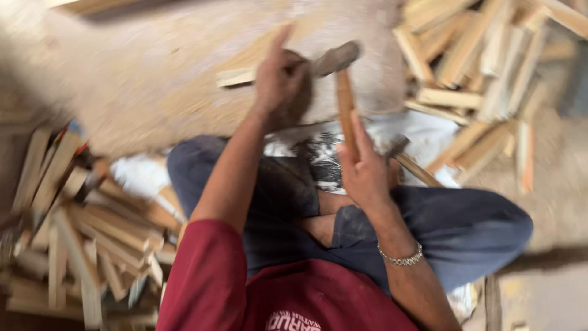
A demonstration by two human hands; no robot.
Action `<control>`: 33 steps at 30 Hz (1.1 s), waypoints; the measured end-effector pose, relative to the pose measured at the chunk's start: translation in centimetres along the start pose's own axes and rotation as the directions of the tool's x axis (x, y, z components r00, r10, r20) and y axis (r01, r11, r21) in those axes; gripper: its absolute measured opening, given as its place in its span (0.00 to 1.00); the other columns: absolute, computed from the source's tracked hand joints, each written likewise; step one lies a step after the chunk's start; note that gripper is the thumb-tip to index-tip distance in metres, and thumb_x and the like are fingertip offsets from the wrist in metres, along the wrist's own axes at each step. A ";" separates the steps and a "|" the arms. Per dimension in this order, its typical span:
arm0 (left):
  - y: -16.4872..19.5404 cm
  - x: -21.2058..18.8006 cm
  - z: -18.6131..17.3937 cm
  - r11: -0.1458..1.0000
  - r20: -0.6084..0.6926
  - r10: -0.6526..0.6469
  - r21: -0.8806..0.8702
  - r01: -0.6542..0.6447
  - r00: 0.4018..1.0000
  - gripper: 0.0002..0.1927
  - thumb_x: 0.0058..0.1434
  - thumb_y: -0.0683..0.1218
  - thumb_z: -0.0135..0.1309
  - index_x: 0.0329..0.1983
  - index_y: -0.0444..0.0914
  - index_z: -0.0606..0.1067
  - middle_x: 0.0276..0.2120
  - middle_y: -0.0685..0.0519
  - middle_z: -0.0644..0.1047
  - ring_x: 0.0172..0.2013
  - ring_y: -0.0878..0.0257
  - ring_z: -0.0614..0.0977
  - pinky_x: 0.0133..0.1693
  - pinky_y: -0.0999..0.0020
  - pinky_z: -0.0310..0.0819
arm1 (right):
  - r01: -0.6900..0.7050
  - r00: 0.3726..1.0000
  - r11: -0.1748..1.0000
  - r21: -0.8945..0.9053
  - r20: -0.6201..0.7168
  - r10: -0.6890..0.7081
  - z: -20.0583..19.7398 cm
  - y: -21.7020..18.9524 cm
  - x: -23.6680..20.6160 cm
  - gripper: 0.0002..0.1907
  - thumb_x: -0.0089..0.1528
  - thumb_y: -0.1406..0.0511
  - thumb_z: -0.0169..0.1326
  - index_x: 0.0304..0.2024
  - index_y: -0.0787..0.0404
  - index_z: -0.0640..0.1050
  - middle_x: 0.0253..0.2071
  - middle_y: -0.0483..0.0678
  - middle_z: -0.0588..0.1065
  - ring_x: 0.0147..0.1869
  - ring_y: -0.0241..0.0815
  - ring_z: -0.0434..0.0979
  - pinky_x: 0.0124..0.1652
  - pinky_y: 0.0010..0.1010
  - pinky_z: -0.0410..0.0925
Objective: The person sits on the floor and repeatedly hammers nails into small wooden slats using a hammer. They pick up slats from a pile, place them on a stone block, drive nails into them, and then toss the finished pieces aside.
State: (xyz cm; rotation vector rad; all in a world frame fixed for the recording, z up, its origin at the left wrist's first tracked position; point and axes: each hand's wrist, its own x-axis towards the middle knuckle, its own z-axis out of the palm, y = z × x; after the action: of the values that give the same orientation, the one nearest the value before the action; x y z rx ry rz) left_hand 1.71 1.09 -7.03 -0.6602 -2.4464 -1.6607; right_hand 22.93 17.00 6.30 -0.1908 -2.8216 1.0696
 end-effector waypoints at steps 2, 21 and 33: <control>0.0 0.0 0.0 0.998 -0.015 0.000 0.057 0.001 1.000 0.44 0.62 0.43 0.69 0.75 0.45 0.57 0.36 0.56 0.85 0.35 0.61 0.87 0.39 0.65 0.81 | 0.033 0.999 0.991 0.132 -0.011 -0.031 0.2 -1.0 0.9 0.31 0.74 0.62 0.52 0.76 0.62 0.59 0.70 0.65 0.70 0.70 0.58 0.76 0.62 0.41 0.72; -2.0 0.0 0.7 0.996 -0.041 0.085 0.013 -0.084 0.996 0.48 0.59 0.31 0.51 0.79 0.47 0.46 0.48 0.51 0.76 0.31 0.66 0.80 0.33 0.71 0.80 | 0.356 0.886 0.935 0.002 -0.319 -0.337 -1.4 -2.8 3.4 0.29 0.72 0.71 0.54 0.71 0.72 0.59 0.57 0.70 0.75 0.60 0.60 0.82 0.55 0.41 0.79; -4.6 0.3 1.7 0.999 0.003 -0.035 0.034 0.035 0.999 0.45 0.57 0.30 0.51 0.76 0.44 0.50 0.44 0.55 0.75 0.31 0.69 0.77 0.28 0.75 0.75 | 0.263 0.910 0.938 -0.225 -0.266 -0.319 1.2 -0.2 -0.7 0.32 0.79 0.61 0.47 0.81 0.47 0.48 0.53 0.65 0.75 0.52 0.57 0.81 0.44 0.38 0.77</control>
State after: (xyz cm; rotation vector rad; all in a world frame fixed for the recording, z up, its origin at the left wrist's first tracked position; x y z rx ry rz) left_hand -0.15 1.31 -11.56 -0.6206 -2.4972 -1.6272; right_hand 23.42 15.94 5.52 0.0524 -2.5648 0.6527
